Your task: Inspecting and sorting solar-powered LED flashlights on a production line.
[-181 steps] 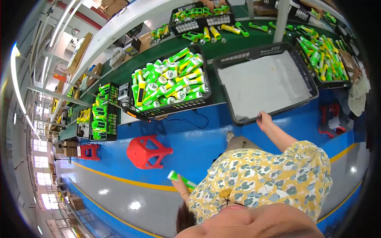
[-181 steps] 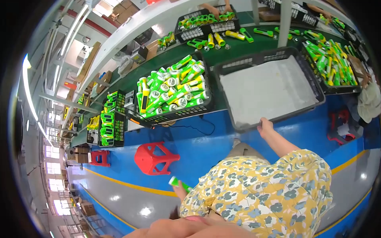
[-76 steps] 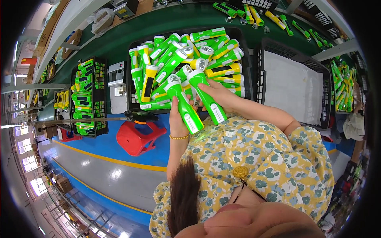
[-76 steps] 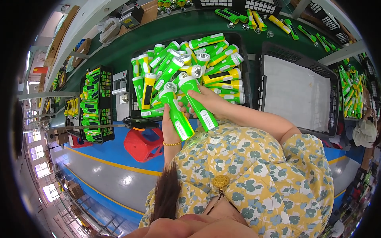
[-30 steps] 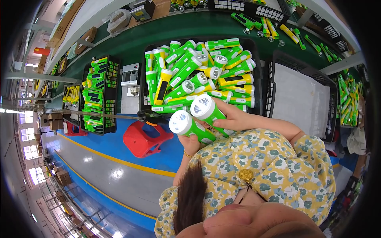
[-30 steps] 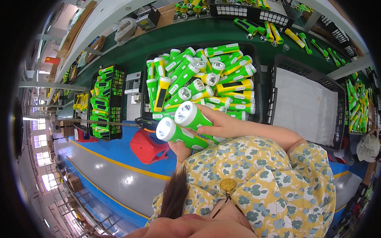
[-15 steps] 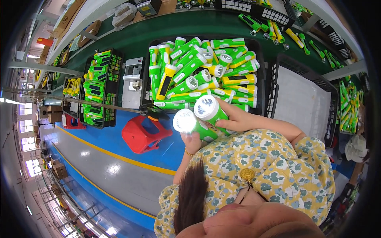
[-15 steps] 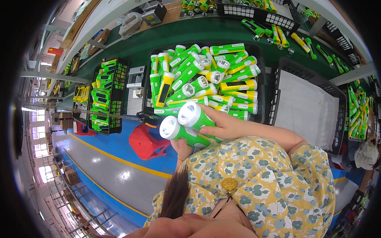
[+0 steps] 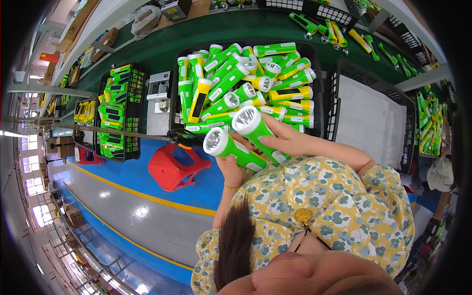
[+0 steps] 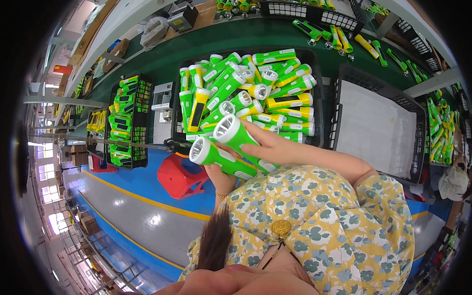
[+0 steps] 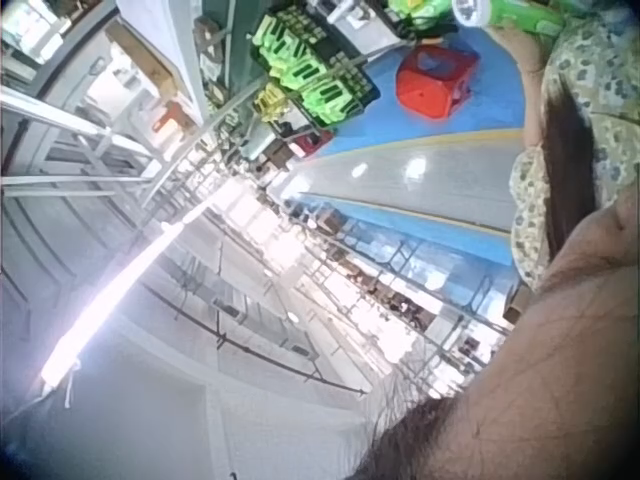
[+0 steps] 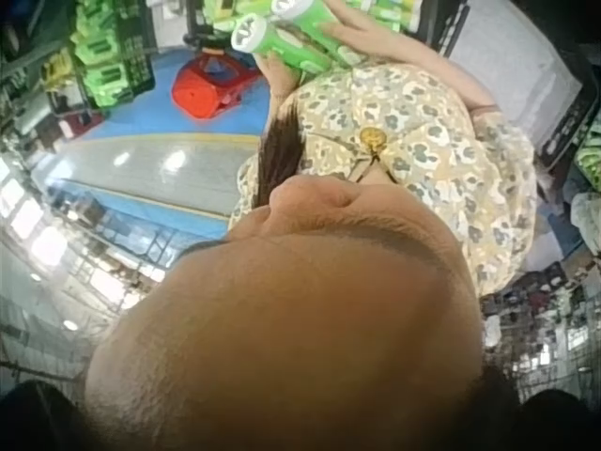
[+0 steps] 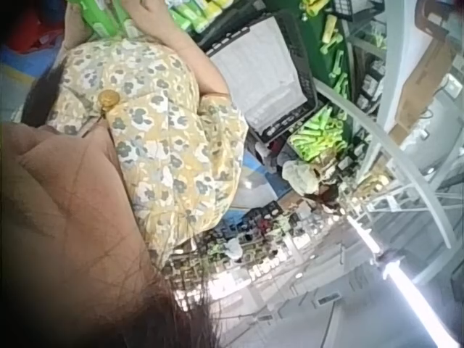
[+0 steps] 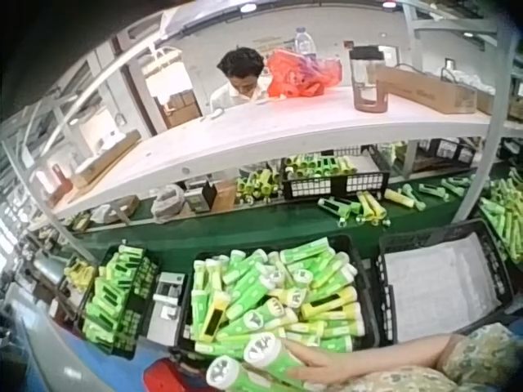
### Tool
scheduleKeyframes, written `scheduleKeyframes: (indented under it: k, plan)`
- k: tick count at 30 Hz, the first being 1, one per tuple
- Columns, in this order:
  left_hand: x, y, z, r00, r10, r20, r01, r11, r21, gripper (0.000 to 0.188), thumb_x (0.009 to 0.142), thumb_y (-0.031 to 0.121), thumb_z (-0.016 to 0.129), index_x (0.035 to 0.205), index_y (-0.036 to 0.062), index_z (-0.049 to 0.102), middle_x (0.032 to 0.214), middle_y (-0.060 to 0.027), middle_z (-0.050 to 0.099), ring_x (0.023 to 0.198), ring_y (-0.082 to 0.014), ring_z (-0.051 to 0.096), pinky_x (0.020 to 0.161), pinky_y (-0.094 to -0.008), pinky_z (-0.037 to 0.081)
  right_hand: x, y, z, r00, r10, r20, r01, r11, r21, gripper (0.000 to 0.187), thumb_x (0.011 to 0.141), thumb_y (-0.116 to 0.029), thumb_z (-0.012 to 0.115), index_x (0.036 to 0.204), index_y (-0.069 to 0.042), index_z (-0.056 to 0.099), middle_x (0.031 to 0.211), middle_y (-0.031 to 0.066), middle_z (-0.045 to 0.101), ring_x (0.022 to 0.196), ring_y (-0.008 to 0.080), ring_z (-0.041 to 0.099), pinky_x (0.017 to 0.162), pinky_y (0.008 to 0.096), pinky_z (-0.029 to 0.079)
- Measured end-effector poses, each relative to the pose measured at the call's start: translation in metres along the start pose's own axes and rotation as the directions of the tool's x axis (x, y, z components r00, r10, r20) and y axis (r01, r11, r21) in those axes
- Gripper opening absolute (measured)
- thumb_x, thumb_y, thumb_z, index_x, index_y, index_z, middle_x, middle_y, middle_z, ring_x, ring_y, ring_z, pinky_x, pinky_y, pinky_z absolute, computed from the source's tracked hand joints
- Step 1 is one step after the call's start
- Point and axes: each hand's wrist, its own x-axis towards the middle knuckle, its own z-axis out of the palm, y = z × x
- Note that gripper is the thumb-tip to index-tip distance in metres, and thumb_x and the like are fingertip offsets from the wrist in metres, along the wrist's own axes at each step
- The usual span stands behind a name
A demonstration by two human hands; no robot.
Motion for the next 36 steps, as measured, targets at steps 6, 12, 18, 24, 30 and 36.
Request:
scheduleKeyframes:
  k: [6, 12, 18, 24, 30, 36]
  plan:
    - [0.005, 0.004, -0.01, 0.945, -0.317, -0.084, 0.28, 0.913, -0.296, 0.049, 0.092, 0.045, 0.047, 0.114, 0.0018, 0.043, 0.098, -0.0079, 0.056, 0.087, -0.021, 0.058, 0.076, -0.0372, 0.05, 0.005, 0.006, -0.004, 0.999, 0.007, -0.047, -0.004, 0.997, 0.081, 0.056, 0.096, -0.021, 0.042, 0.143, -0.001, 0.018, 0.138, 0.0132, 0.036, 0.126, 0.0191, 0.035, 0.104, 0.0311, 0.028]
    - [0.009, 0.011, 0.0, 0.891, -0.452, -0.051, 0.366, 0.779, -0.51, 0.058, 0.094, 0.053, 0.035, 0.132, 0.0095, 0.037, 0.096, -0.0025, 0.052, 0.083, -0.0167, 0.052, 0.072, -0.0349, 0.046, 0.011, 0.024, 0.005, 0.992, 0.049, -0.114, -0.026, 0.981, 0.191, 0.061, 0.09, -0.017, 0.057, 0.14, 0.0, 0.025, 0.126, 0.0116, 0.046, 0.113, 0.0147, 0.047, 0.093, 0.0292, 0.042]
    - [0.012, 0.009, -0.002, 0.87, -0.493, -0.024, 0.413, 0.755, -0.509, 0.056, 0.095, 0.051, 0.033, 0.137, 0.0138, 0.035, 0.096, -0.0012, 0.052, 0.08, -0.0152, 0.05, 0.068, -0.0325, 0.045, 0.015, 0.017, 0.005, 0.977, 0.129, -0.172, -0.097, 0.979, 0.181, 0.061, 0.087, -0.017, 0.062, 0.136, 0.001, 0.03, 0.113, 0.0095, 0.055, 0.104, 0.0144, 0.053, 0.088, 0.028, 0.044]
    - [0.018, 0.01, 0.0, 0.854, -0.513, 0.083, 0.462, 0.675, -0.575, 0.055, 0.096, 0.05, 0.029, 0.134, 0.011, 0.037, 0.097, -0.0012, 0.051, 0.077, -0.0144, 0.048, 0.066, -0.03, 0.044, 0.022, 0.023, 0.004, 0.943, 0.248, -0.224, -0.167, 0.93, 0.326, 0.06, 0.088, -0.021, 0.062, 0.134, 0.003, 0.031, 0.108, 0.0103, 0.057, 0.099, 0.014, 0.056, 0.085, 0.028, 0.047]
    - [0.027, 0.018, 0.005, 0.747, -0.661, 0.071, 0.53, 0.528, -0.664, 0.043, 0.096, 0.033, 0.031, 0.129, 0.006, 0.041, 0.103, -0.0057, 0.053, 0.085, -0.019, 0.052, 0.075, -0.0345, 0.045, 0.024, 0.018, -0.001, 0.882, 0.455, -0.125, -0.266, 0.698, 0.665, 0.047, 0.091, -0.028, 0.057, 0.125, 0.0, 0.039, 0.105, 0.0083, 0.059, 0.09, 0.0146, 0.061, 0.078, 0.0301, 0.052]
    - [0.028, 0.006, -0.01, 0.744, -0.628, 0.228, 0.544, 0.372, -0.752, 0.044, 0.095, 0.025, 0.033, 0.132, 0.0026, 0.038, 0.124, -0.0105, 0.05, 0.107, -0.0235, 0.053, 0.088, -0.0387, 0.046, 0.021, 0.021, -0.009, 0.885, 0.465, -0.036, -0.269, 0.571, 0.775, 0.041, 0.094, -0.033, 0.048, 0.122, -0.003, 0.043, 0.108, 0.0077, 0.059, 0.096, 0.015, 0.06, 0.082, 0.0345, 0.051]
